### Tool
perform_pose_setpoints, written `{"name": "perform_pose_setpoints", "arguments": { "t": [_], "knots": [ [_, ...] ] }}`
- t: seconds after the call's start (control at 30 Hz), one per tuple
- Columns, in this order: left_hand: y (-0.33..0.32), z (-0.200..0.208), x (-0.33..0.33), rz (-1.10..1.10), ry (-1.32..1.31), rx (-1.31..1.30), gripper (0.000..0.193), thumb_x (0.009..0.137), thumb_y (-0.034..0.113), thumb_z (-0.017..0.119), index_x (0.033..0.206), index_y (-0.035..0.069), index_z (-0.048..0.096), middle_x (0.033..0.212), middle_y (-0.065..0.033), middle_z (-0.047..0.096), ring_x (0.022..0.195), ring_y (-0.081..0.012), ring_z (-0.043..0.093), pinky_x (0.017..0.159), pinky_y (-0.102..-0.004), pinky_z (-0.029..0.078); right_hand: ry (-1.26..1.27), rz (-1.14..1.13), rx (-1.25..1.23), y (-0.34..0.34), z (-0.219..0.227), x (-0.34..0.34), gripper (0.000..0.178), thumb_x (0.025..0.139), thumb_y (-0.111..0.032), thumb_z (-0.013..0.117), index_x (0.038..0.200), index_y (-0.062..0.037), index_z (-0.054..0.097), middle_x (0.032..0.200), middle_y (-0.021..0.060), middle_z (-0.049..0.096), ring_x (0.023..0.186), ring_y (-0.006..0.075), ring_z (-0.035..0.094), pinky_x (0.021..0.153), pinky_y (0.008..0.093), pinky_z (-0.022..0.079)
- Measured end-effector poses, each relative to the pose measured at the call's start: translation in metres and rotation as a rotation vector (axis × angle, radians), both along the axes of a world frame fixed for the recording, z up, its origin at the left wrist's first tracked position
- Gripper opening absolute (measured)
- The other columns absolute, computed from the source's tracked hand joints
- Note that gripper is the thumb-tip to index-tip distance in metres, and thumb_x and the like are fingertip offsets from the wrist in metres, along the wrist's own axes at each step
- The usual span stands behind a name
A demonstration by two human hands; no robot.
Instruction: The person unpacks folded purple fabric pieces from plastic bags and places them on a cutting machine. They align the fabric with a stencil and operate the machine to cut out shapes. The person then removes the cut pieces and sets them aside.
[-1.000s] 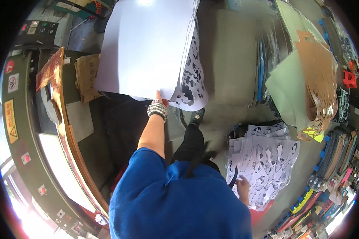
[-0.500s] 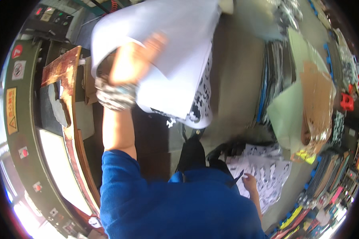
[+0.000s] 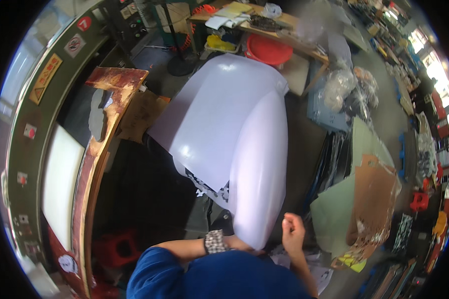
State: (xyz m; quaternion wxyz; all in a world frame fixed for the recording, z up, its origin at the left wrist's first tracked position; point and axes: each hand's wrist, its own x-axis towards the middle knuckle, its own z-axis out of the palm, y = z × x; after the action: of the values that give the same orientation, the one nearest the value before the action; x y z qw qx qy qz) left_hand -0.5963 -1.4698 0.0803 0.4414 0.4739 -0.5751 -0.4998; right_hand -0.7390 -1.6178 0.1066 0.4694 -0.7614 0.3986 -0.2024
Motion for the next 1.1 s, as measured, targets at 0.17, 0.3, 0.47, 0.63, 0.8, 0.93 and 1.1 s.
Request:
{"name": "perform_pose_setpoints", "arguments": {
  "t": [0.17,0.3,0.47,0.63,0.8,0.93,1.1],
  "knots": [
    [0.019,0.091,0.051,0.197,-0.369,-0.047,0.034,0.094,0.022,0.057,0.117,-0.003,0.060,0.109,-0.0228,0.064,0.098,-0.0348,0.063,0.087,-0.0393,0.051,-0.163,0.214,-0.041,-0.023,-0.028,-0.021,0.015,0.088,-0.006,0.067,0.099,0.0021,0.064,0.094,0.0139,0.065,0.081,0.0207,0.068,0.069,0.0282,0.055],
    [0.057,0.203,0.066,0.031,-1.240,0.607,0.028,0.089,0.024,0.066,0.077,-0.001,0.069,0.063,-0.0147,0.064,0.059,-0.0274,0.067,0.060,-0.0367,0.056,-0.234,0.362,-0.062,-0.043,-0.013,-0.026,0.013,0.087,-0.005,0.067,0.098,0.0008,0.065,0.090,0.0117,0.067,0.075,0.0203,0.068,0.069,0.0277,0.055],
    [0.085,0.313,-0.012,-0.093,-1.344,0.530,0.027,0.084,0.023,0.066,0.072,-0.001,0.069,0.066,-0.0152,0.064,0.068,-0.0308,0.067,0.070,-0.0376,0.056,-0.347,0.539,-0.116,-0.031,0.043,-0.005,0.014,0.088,-0.004,0.065,0.101,0.0011,0.065,0.095,0.0116,0.068,0.081,0.0181,0.067,0.072,0.0266,0.053],
    [0.107,0.345,-0.078,-0.041,-1.400,0.261,0.020,0.071,0.018,0.062,0.074,-0.001,0.069,0.083,-0.0136,0.065,0.087,-0.0277,0.062,0.078,-0.0343,0.051,-0.727,0.949,-0.239,0.039,0.126,0.043,0.035,0.093,-0.024,0.062,0.118,0.0000,0.060,0.116,0.0175,0.062,0.105,0.0339,0.061,0.093,0.0407,0.048],
    [0.166,0.362,-0.120,0.033,-1.337,0.379,0.021,0.070,0.018,0.060,0.068,-0.001,0.067,0.076,-0.0124,0.063,0.071,-0.0241,0.062,0.066,-0.0311,0.050,-0.836,1.905,-0.082,0.119,0.182,0.077,0.052,0.095,-0.044,0.054,0.123,0.0007,0.056,0.125,0.0207,0.057,0.122,0.0389,0.049,0.106,0.0474,0.036],
    [0.238,0.371,-0.146,0.231,-1.286,0.496,0.016,0.072,0.015,0.061,0.063,0.001,0.063,0.061,-0.0088,0.061,0.060,-0.0238,0.065,0.054,-0.0335,0.050,-0.467,2.254,0.694,0.219,0.179,0.086,0.065,0.084,-0.057,0.063,0.113,0.0003,0.058,0.135,0.0225,0.052,0.134,0.0388,0.039,0.113,0.0504,0.024],
    [0.340,0.362,-0.154,0.371,-1.117,0.627,0.010,0.075,0.012,0.062,0.070,0.003,0.062,0.064,-0.0109,0.061,0.059,-0.0259,0.065,0.052,-0.0349,0.052,-0.794,2.235,0.701,0.348,0.187,0.098,0.036,0.083,-0.033,0.069,0.070,-0.0019,0.055,0.064,0.0127,0.048,0.056,0.0275,0.047,0.051,0.0352,0.038]
  ]
}}
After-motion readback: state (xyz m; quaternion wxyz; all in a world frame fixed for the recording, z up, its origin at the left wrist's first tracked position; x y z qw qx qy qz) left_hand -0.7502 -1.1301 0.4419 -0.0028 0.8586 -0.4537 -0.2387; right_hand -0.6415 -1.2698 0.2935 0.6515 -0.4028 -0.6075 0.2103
